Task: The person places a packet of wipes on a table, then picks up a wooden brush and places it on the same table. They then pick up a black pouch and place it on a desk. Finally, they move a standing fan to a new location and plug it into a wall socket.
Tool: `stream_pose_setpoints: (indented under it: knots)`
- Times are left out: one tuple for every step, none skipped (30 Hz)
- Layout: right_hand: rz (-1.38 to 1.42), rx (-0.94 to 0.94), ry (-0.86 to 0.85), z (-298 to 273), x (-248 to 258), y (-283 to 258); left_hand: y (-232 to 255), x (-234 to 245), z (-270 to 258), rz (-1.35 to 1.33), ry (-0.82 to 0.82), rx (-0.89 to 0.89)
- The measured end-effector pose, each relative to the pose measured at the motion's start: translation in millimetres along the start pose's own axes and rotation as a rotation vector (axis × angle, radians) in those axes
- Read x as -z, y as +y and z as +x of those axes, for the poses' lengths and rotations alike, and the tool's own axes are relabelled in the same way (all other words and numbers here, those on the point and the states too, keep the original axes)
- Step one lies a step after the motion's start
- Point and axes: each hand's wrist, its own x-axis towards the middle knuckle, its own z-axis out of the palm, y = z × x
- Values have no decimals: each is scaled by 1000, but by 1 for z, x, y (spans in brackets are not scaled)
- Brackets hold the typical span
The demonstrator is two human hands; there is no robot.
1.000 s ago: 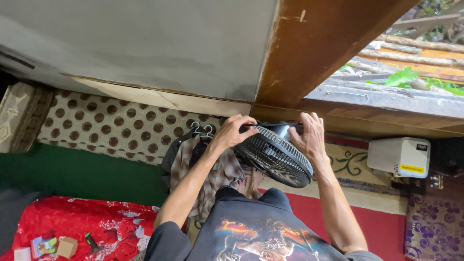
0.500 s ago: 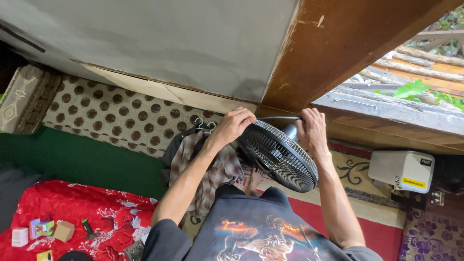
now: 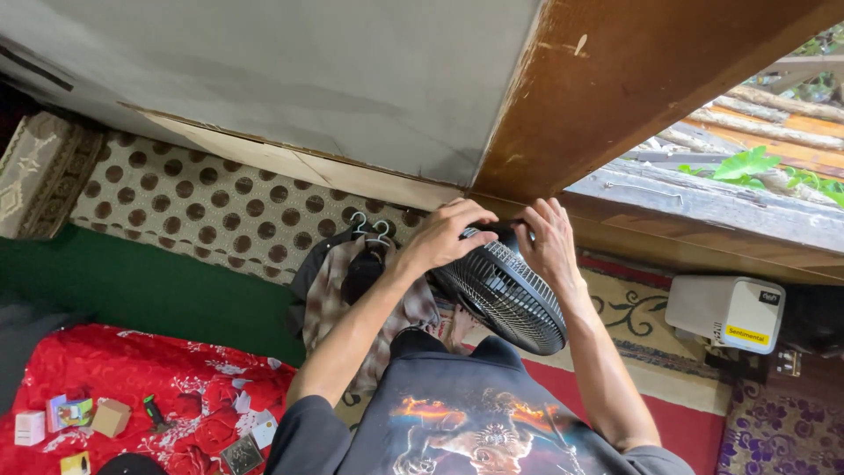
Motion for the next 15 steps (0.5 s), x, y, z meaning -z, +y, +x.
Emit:
stream_pose_setpoints:
  knots:
    - [2,0,-2,1,0,-2,-4,-6,2,0,0,3]
    - [13,0,-5,3,1,-3,-8,-13,4,20,-40,16]
    - [24,0,-7,4,1,-4,-12,-20,6,40,-80,28]
    - [24,-1,-8,5,6,-6,-14,-20,5,40,-80,29]
    - [60,-12,-9,6,12,-8,-17,-20,4,51,-65,53]
    - [97,-26,-11,6,17,-11,-19,-19,2,62,-51,78]
    - [97,-28,-11,7,20,-11,-16,-18,3,61,-52,79]
    - [124,-22,-9,8,22,-11,-14,-18,3,77,-36,66]
    - [150,-17,-7,9,25,-12,-11,-18,3,94,-20,53]
    - [151,-17,-9,10,25,-14,-16,-23,3,93,-20,55]
    - [162,-11,-7,11,24,-16,-20,-29,2,95,-52,46]
    - [171,-2,-4,14,25,-17,-25,-34,3,97,-82,34]
    - [170,-1,-4,13,24,-16,-27,-34,4,97,-80,35]
    - [174,-32,-17,12,24,-15,-30,-34,4,92,-56,57]
    - [177,-63,-30,11,24,-13,-32,-34,5,87,-33,79]
